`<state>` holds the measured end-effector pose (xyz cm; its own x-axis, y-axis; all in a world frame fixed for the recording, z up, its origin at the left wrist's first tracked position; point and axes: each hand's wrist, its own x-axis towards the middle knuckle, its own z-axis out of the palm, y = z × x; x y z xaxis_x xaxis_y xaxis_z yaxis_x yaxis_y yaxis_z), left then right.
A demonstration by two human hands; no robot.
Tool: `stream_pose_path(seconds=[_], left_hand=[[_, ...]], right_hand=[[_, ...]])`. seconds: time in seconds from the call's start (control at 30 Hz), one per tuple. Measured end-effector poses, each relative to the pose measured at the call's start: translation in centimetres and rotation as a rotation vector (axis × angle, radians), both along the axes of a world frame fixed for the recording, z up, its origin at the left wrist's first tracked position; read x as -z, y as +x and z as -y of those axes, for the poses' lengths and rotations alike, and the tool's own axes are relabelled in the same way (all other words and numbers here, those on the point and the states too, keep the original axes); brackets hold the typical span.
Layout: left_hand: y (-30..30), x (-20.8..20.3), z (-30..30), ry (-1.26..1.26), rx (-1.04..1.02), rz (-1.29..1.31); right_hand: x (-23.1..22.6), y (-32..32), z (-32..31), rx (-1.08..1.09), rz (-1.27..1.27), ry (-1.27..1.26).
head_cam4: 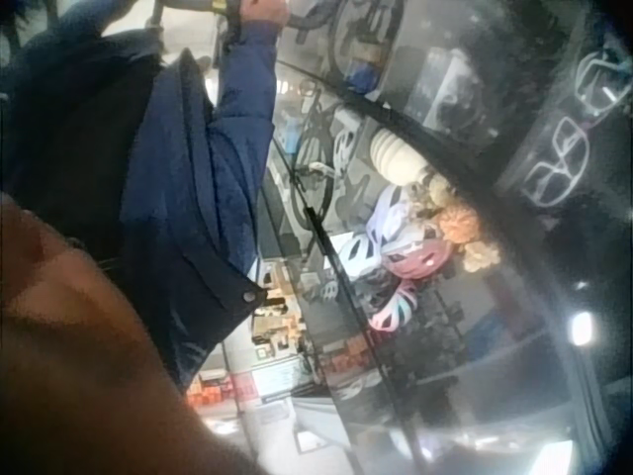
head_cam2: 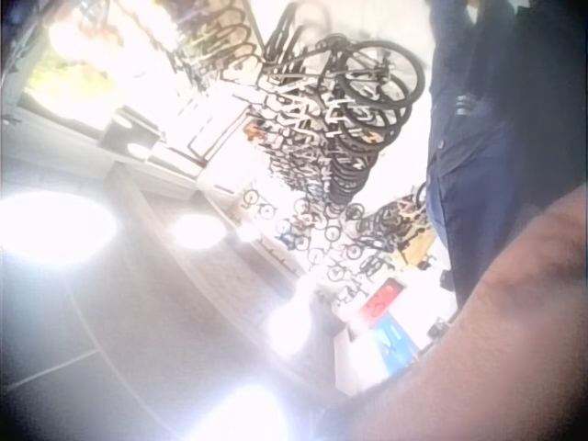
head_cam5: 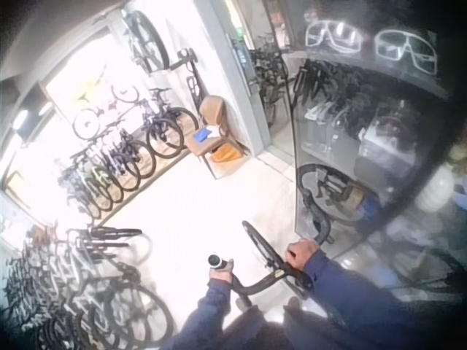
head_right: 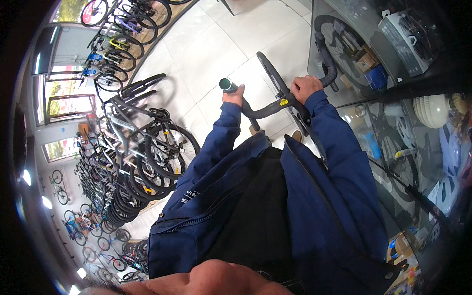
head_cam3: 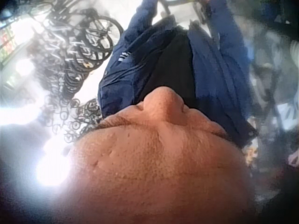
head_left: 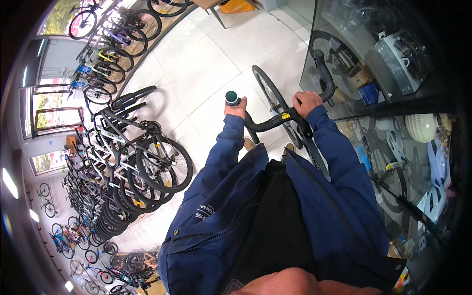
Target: The person walks through a bicycle shop, picks up a screwdriver, and adjusts the handlebar of a bicycle. They use the screwdriver to tighten or loosen components on the handlebar and then test the handlebar by holding and turning it.
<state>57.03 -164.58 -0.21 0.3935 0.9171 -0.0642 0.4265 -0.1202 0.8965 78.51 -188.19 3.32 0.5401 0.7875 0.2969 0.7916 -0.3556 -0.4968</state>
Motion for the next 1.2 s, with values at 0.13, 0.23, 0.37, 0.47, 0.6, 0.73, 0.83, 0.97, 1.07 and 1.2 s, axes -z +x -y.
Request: stream_pose_path(seconds=[0.13, 0.23, 0.37, 0.47, 0.6, 0.73, 0.83, 0.97, 1.07, 1.2], left_hand=[[0.1, 0.7, -0.1, 0.010, 0.027, 0.029], [0.4, 0.9, -0.2, 0.028, 0.033, 0.012], [0.9, 0.9, -0.1, 0.020, 0.044, -0.020], [1.3, 0.9, -0.1, 0.042, 0.046, -0.041], [1.7, 0.9, -0.3, -0.003, 0.073, -0.050], [2.0, 0.9, -0.4, -0.018, 0.141, -0.010], [2.1, 1.0, -0.2, -0.016, 0.172, 0.009], [2.0, 0.7, -0.4, -0.064, 0.251, 0.038], [1.5, -0.2, -1.2, -0.023, 0.380, 0.067], [1.3, -1.9, -3.0, -0.048, 0.582, 0.226]], right_hand=[[0.3, 0.4, 0.3, -0.013, -0.017, -0.004], [0.7, 0.8, 0.4, -0.032, -0.022, 0.031], [1.1, 1.3, 0.7, -0.011, -0.025, -0.003], [1.6, 1.3, 0.9, 0.012, 0.015, 0.043], [2.3, 1.2, 1.1, 0.090, 0.109, 0.122], [2.8, 1.3, 1.3, 0.214, 0.166, 0.177], [3.0, 1.4, 1.4, 0.294, 0.167, 0.110], [3.0, 1.0, 1.5, 0.351, 0.191, 0.091], [2.4, 0.3, 1.2, 0.426, 0.159, 0.046], [0.8, -2.1, 0.2, 0.549, 0.156, 0.069]])
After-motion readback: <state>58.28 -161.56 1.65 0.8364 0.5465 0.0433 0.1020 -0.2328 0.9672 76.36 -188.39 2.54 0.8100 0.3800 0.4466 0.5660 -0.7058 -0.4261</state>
